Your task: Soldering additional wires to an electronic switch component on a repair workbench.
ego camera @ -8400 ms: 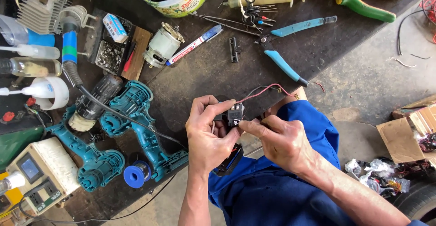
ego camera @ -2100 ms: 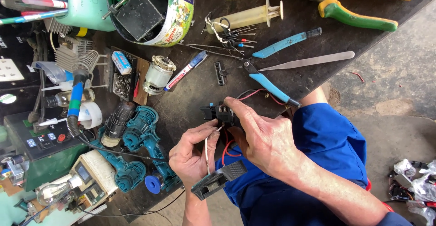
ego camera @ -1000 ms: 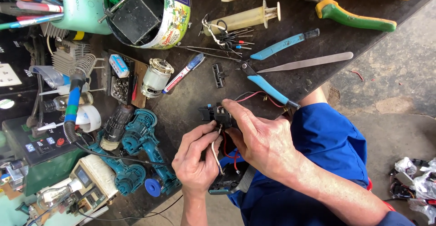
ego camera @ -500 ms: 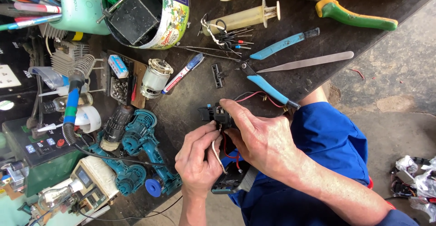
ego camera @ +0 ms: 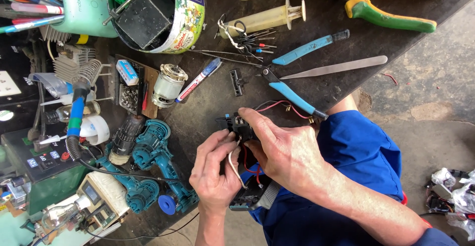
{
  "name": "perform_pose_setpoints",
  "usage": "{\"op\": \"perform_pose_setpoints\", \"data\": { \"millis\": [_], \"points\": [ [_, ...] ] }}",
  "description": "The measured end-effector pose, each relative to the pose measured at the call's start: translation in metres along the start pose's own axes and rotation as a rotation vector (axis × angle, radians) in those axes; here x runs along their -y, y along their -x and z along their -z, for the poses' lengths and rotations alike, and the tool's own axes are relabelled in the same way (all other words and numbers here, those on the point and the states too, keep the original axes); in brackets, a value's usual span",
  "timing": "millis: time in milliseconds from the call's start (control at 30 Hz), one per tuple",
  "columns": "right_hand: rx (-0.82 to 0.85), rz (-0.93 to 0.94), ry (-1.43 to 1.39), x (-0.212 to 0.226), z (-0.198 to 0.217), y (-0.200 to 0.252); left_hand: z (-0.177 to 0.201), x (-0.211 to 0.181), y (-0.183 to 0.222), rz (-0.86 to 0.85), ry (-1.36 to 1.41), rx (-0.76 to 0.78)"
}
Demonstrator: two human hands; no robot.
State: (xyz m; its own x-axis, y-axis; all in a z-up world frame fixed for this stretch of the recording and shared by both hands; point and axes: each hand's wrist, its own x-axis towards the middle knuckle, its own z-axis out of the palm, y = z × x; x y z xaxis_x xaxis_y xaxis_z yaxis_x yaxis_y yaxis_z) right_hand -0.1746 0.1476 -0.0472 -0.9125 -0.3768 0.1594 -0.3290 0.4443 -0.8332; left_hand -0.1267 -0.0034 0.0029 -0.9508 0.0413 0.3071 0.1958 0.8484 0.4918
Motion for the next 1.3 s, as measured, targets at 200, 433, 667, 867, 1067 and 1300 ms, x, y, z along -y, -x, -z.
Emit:
{"op": "perform_pose_setpoints", "data": {
  "millis": [200, 433, 667, 867, 1067, 1300],
  "points": [
    [0.005, 0.008, 0.023, 0.001, 0.0, -0.001, -0.003, 0.0, 0.004, -0.037, -0.043, 0.003],
    [0.022, 0.007, 0.009, 0.002, 0.003, -0.003, -0.005, 0.001, 0.001, -0.059, -0.084, -0.009],
    [0.055, -0.001, 0.023, 0.002, 0.004, -0.003, -0.005, 0.002, 0.002, -0.129, -0.093, 0.013],
    [0.041, 0.004, 0.025, 0.0, 0.003, -0.003, -0.007, 0.001, 0.0, -0.082, -0.068, -0.025],
    [0.034, 0.009, 0.041, 0.0, 0.001, -0.002, -0.009, 0.002, 0.005, -0.106, -0.046, -0.063],
    [0.063, -0.047, 0.047, -0.001, -0.002, -0.001, -0.01, 0.008, 0.019, -0.121, -0.001, -0.021]
  ]
}}
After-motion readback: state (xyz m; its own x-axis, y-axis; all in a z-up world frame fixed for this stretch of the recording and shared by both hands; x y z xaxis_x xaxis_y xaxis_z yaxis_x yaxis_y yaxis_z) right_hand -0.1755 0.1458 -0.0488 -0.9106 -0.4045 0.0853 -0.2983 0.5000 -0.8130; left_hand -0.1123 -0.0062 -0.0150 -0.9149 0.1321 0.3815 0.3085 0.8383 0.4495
